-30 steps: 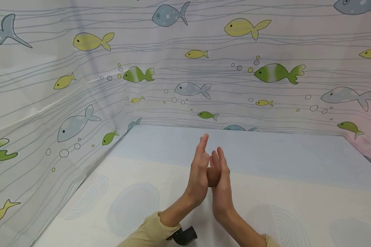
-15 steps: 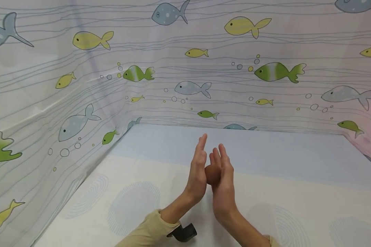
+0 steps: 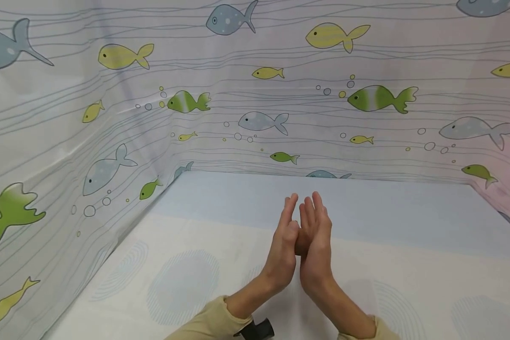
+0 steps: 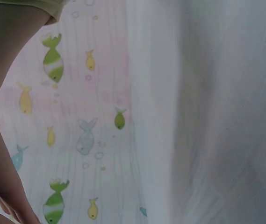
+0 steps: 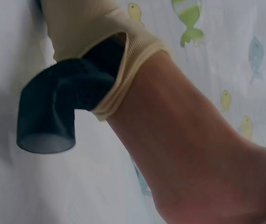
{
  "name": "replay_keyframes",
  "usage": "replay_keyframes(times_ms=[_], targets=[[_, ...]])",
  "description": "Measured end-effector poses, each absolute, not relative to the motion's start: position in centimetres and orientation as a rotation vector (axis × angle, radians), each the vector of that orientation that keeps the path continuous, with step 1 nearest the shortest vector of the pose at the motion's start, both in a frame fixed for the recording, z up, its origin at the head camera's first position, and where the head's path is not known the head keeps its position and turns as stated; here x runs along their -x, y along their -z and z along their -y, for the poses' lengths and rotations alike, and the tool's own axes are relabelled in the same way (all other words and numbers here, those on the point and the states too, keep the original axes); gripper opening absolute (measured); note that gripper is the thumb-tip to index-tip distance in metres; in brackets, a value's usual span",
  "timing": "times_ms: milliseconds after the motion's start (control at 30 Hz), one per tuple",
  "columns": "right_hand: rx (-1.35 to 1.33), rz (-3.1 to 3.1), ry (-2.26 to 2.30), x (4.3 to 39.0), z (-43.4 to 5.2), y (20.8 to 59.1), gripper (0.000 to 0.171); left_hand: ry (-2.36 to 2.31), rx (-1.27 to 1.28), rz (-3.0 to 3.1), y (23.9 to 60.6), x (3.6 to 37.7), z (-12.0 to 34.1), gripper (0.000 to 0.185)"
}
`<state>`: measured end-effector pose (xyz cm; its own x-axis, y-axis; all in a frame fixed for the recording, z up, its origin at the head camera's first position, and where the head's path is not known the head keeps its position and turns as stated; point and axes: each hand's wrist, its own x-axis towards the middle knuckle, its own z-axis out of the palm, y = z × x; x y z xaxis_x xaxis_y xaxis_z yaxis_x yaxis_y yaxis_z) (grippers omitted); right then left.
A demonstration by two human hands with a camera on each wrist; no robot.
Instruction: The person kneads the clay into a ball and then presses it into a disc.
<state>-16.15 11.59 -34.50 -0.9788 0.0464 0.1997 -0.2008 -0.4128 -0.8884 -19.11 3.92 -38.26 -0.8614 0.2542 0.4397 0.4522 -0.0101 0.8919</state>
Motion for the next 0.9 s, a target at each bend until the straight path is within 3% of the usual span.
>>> replay_keyframes(times_ms=[467, 900], targets=[[-0.137, 1.515, -2.471, 17.7, -12.6, 35.1, 0.065, 1.884, 0.891, 2.113, 37.2, 17.9, -4.1, 0.061], [-0.178, 1.631, -2.477, 16.9, -11.1, 36.0, 0.062, 1.916, 0.791, 2.089, 36.4, 18.8, -3.2, 0.061]])
